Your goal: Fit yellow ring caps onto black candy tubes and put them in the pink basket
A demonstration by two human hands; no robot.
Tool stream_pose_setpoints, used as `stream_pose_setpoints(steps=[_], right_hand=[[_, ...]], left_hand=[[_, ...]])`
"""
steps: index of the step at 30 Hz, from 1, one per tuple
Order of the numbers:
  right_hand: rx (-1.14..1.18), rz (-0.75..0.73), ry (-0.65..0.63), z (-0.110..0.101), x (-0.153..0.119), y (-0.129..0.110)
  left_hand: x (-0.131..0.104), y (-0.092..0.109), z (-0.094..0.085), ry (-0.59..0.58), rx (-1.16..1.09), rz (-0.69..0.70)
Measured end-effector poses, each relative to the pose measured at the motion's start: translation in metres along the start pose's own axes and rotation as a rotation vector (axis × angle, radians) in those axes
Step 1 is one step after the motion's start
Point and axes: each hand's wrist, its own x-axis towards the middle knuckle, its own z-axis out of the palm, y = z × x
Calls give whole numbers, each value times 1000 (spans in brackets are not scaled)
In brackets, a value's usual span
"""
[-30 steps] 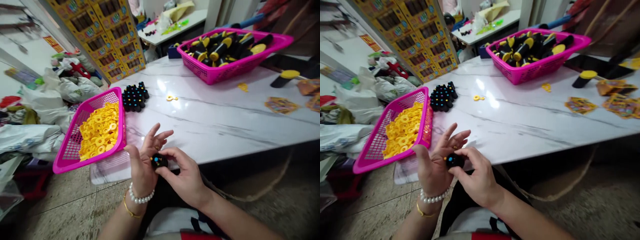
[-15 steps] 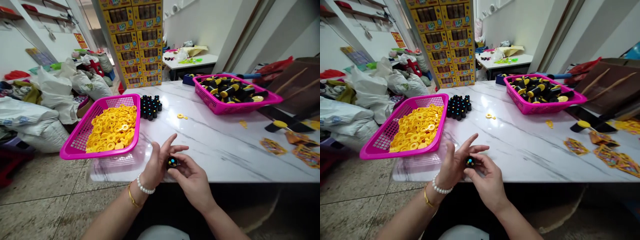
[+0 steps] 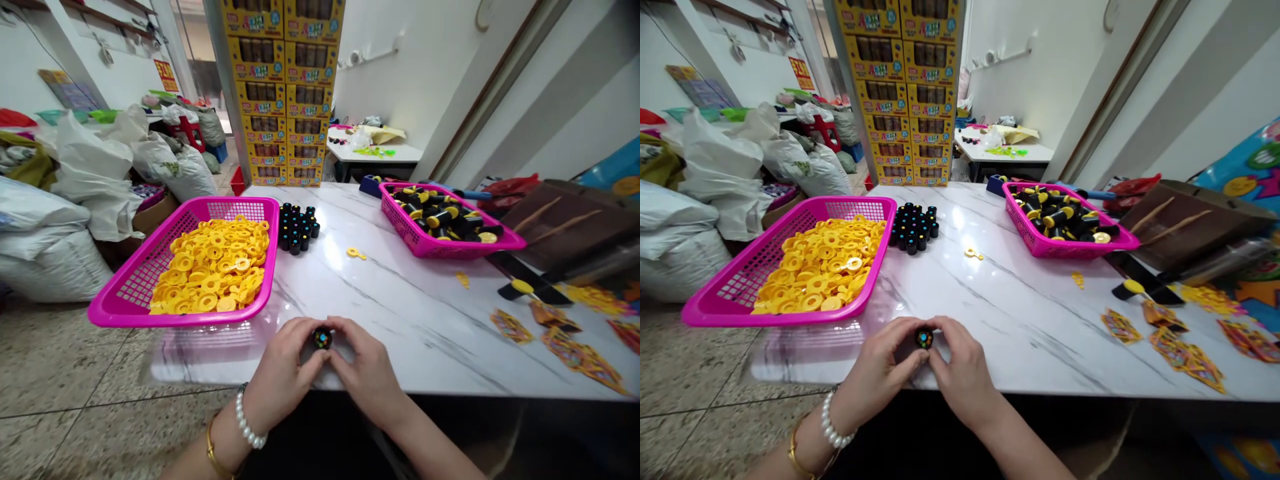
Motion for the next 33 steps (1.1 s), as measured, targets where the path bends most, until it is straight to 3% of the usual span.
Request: stream_pose_setpoints(steps=[4,8,10,12,14,17,20,22,29,33], right_hand=[[-94,-11,-95,-22,29,12],[-329,44,102,-61,101,52],[-464,77,97,-69,132,73],[-503,78,74,-64,151,80],[-455,9,77,-52,160,65],[-326,-216,87,-31,165,14],[-282,-476,-36,-10,175,-38],[-333,-570,-145,4,185,-58],[-800,-579,-598,56,208,-69],[-781,-482,-453,67,224,-84]], left_hand=[[1,-9,3,14,44,-49],[-4,-14,5,76,75,-4],[-8,-15,4,127,78,17],[-10,-16,4,198,68,-4],[-11,-16,4,267,52,-54],[-8,-15,5,277,59,-102],[-4,-16,8,243,96,-134],[-3,-17,9,238,99,-146],[-6,-19,7,172,103,-109],[-6,-17,2,265,75,-25]])
